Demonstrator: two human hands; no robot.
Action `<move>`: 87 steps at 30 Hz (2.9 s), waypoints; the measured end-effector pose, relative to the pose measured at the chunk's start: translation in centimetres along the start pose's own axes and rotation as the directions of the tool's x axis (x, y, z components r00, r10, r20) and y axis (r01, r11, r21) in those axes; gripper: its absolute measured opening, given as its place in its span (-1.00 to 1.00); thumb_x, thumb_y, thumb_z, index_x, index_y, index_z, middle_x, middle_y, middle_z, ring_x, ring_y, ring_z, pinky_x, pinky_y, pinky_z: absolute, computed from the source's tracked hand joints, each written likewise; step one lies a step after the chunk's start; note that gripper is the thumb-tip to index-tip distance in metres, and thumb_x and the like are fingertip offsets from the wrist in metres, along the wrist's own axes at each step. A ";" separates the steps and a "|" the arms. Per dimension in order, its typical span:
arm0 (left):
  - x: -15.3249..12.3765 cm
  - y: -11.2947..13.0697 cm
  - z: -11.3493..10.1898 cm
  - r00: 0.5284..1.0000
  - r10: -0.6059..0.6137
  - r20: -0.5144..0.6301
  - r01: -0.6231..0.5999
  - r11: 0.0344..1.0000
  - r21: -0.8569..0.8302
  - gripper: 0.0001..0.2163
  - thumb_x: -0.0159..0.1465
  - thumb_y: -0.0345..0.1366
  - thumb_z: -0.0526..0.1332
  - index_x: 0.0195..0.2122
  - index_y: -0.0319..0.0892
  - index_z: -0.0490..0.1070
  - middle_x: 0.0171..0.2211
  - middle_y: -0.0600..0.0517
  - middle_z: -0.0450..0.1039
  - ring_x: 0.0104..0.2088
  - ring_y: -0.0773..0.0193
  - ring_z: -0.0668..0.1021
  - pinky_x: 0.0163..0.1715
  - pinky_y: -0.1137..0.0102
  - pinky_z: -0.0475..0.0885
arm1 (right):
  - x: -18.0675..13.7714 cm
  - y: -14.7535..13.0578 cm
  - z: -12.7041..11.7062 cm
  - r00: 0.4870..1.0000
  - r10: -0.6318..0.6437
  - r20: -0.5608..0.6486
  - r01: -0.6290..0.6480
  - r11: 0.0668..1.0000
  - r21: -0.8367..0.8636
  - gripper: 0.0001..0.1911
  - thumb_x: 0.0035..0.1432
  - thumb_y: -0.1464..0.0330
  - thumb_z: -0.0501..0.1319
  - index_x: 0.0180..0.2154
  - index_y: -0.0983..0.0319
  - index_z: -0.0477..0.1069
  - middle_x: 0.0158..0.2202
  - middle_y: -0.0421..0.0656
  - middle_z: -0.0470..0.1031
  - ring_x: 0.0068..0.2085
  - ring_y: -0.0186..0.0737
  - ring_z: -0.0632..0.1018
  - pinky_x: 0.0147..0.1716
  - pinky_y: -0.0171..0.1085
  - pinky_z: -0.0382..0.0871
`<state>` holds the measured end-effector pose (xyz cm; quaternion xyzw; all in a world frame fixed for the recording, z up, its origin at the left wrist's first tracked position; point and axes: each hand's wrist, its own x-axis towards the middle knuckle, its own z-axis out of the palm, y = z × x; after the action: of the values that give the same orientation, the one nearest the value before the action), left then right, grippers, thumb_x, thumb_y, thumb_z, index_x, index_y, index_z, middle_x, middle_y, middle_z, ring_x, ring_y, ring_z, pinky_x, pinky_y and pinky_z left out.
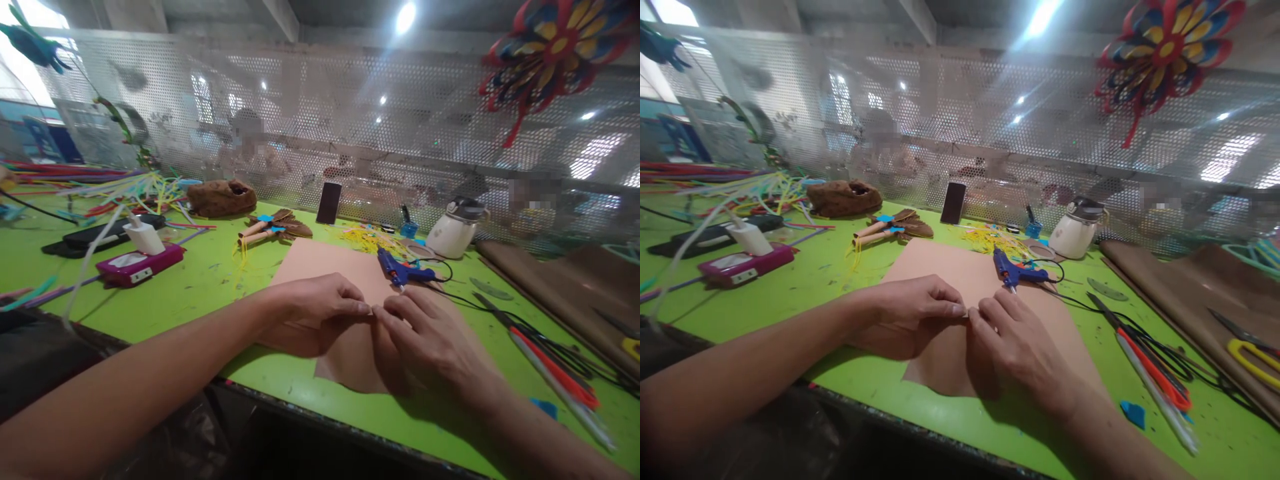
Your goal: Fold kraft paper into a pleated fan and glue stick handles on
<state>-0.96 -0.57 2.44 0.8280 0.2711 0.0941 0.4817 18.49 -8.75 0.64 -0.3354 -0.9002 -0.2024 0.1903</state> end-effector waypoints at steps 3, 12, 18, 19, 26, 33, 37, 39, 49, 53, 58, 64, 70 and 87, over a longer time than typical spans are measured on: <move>0.0 0.3 0.1 1.000 0.006 0.026 -0.004 0.998 -0.062 -0.70 0.20 -0.11 0.13 -0.43 -0.27 0.43 -0.52 0.09 0.30 -0.50 0.42 0.27 -0.45 0.50 0.19 | -0.1 0.2 -0.1 0.999 -0.045 -0.004 0.045 0.998 -0.037 -0.76 0.16 0.54 0.02 -0.20 0.40 0.42 -0.37 0.06 0.37 -0.30 -0.04 0.31 -0.33 -0.03 0.29; 0.0 0.3 -0.3 0.995 0.101 -0.023 -0.099 0.993 0.066 -0.63 0.20 -0.03 0.11 -0.31 -0.29 0.46 -0.43 0.02 0.42 -0.44 0.37 0.37 -0.43 0.49 0.24 | 0.5 0.3 -0.3 0.975 0.070 -0.211 -0.058 0.996 0.066 -0.78 0.18 0.53 0.05 -0.27 0.33 0.46 -0.36 0.02 0.43 -0.32 -0.10 0.36 -0.34 -0.10 0.33; -0.1 0.6 -0.3 0.981 0.190 -0.038 -0.180 0.966 0.187 -0.70 0.24 -0.13 0.09 -0.22 -0.25 0.44 -0.36 0.00 0.48 -0.37 0.34 0.45 -0.39 0.50 0.28 | -0.2 2.2 0.0 0.801 0.597 -0.049 -0.458 0.663 0.592 -0.71 0.17 0.25 0.13 -0.10 0.21 0.42 -0.14 -0.06 0.47 -0.13 -0.08 0.46 -0.16 -0.13 0.35; -0.1 0.7 -0.2 0.977 0.208 -0.047 -0.193 0.957 0.215 -0.71 0.25 -0.14 0.09 -0.20 -0.25 0.44 -0.35 0.00 0.49 -0.36 0.34 0.46 -0.37 0.49 0.28 | -0.3 2.5 0.1 0.784 0.617 0.065 -0.510 0.582 0.633 -0.69 0.19 0.19 0.09 -0.13 0.21 0.44 -0.18 -0.08 0.50 -0.17 -0.09 0.48 -0.19 -0.15 0.36; -0.5 1.3 0.5 0.939 0.329 -0.104 -0.283 0.907 0.311 -0.75 0.26 -0.26 0.08 -0.11 -0.20 0.43 -0.22 0.02 0.51 -0.27 0.34 0.50 -0.26 0.51 0.31 | -0.2 2.4 0.1 0.723 0.633 0.277 -0.566 0.313 0.762 -0.71 0.08 0.14 0.20 -0.40 0.23 0.50 -0.44 -0.18 0.52 -0.37 -0.22 0.48 -0.34 -0.29 0.34; -0.9 1.4 0.9 0.955 0.271 -0.121 -0.217 0.915 0.340 -0.76 0.26 -0.28 0.06 -0.17 -0.20 0.47 -0.34 0.03 0.53 -0.36 0.35 0.49 -0.35 0.50 0.30 | -0.7 2.4 0.4 0.721 0.661 0.207 -0.526 0.328 0.785 -0.83 0.03 0.23 0.28 -0.42 0.20 0.50 -0.41 -0.18 0.51 -0.33 -0.24 0.47 -0.34 -0.31 0.33; -0.9 1.4 1.0 0.958 0.254 -0.131 -0.216 0.945 0.247 -0.76 0.26 -0.28 0.07 -0.15 -0.21 0.47 -0.29 0.01 0.52 -0.33 0.33 0.49 -0.35 0.49 0.31 | -0.7 2.4 0.4 0.748 0.644 0.161 -0.488 0.369 0.791 -0.85 0.04 0.25 0.28 -0.40 0.20 0.50 -0.38 -0.16 0.51 -0.29 -0.21 0.47 -0.32 -0.29 0.34; -0.8 1.4 1.1 0.962 0.240 -0.131 -0.216 0.960 0.177 -0.75 0.25 -0.26 0.08 -0.15 -0.22 0.47 -0.28 0.01 0.52 -0.33 0.32 0.49 -0.36 0.50 0.32 | -0.5 2.3 0.2 0.753 0.640 0.157 -0.483 0.374 0.792 -0.85 0.04 0.26 0.27 -0.40 0.21 0.50 -0.38 -0.15 0.51 -0.29 -0.20 0.47 -0.31 -0.28 0.35; -0.6 1.3 1.4 0.941 0.261 -0.217 -0.233 0.961 0.146 -0.69 0.26 -0.15 0.07 -0.16 -0.21 0.50 -0.28 0.01 0.54 -0.30 0.28 0.50 -0.34 0.49 0.35 | -0.2 2.2 -0.3 0.722 0.652 0.229 -0.578 0.388 0.718 -0.80 0.08 0.21 0.23 -0.39 0.19 0.54 -0.37 -0.15 0.54 -0.29 -0.17 0.50 -0.26 -0.24 0.37; -0.5 1.3 1.5 0.944 0.257 -0.207 -0.233 0.963 0.132 -0.68 0.26 -0.13 0.08 -0.14 -0.19 0.50 -0.27 0.01 0.54 -0.30 0.29 0.50 -0.31 0.47 0.36 | -0.5 2.4 0.1 0.739 0.661 0.130 -0.515 0.430 0.741 -0.84 0.06 0.24 0.25 -0.43 0.18 0.54 -0.38 -0.17 0.53 -0.31 -0.20 0.50 -0.29 -0.26 0.37; -0.5 1.5 1.5 0.946 0.249 -0.206 -0.242 0.969 0.058 -0.70 0.25 -0.16 0.10 -0.12 -0.18 0.48 -0.24 0.00 0.53 -0.27 0.30 0.50 -0.27 0.46 0.37 | -0.7 2.4 0.2 0.747 0.662 0.061 -0.472 0.463 0.750 -0.87 0.05 0.26 0.27 -0.41 0.16 0.55 -0.37 -0.16 0.54 -0.30 -0.19 0.50 -0.32 -0.26 0.37; -0.5 1.6 1.6 0.963 0.211 -0.170 -0.221 0.974 -0.044 -0.74 0.24 -0.26 0.12 -0.13 -0.23 0.48 -0.30 0.01 0.51 -0.36 0.36 0.46 -0.36 0.51 0.33 | -0.8 2.1 0.4 0.749 0.663 0.017 -0.443 0.481 0.757 -0.91 0.06 0.29 0.27 -0.40 0.13 0.56 -0.37 -0.16 0.55 -0.32 -0.20 0.51 -0.35 -0.27 0.38; -0.3 1.5 1.5 0.965 0.192 -0.178 -0.202 0.978 -0.043 -0.75 0.22 -0.29 0.13 -0.14 -0.21 0.49 -0.26 -0.02 0.53 -0.34 0.35 0.46 -0.32 0.48 0.34 | -1.0 2.2 0.4 0.754 0.657 0.006 -0.427 0.483 0.764 -0.94 0.04 0.32 0.29 -0.39 0.12 0.56 -0.38 -0.18 0.56 -0.33 -0.20 0.52 -0.34 -0.27 0.39; 0.0 1.1 1.9 0.955 0.220 -0.199 -0.205 0.974 0.097 -0.78 0.22 -0.25 0.10 -0.25 -0.27 0.46 -0.40 0.04 0.46 -0.38 0.36 0.43 -0.39 0.51 0.28 | 0.1 1.6 -1.0 0.724 0.666 0.180 -0.550 0.400 0.733 -0.82 0.00 0.25 0.30 -0.42 0.25 0.53 -0.44 -0.12 0.55 -0.40 -0.20 0.51 -0.41 -0.29 0.39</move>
<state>0.25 -2.45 2.43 0.8555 0.2328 0.2212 0.4061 19.71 -8.07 1.87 -0.5157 -0.6973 0.2449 0.4334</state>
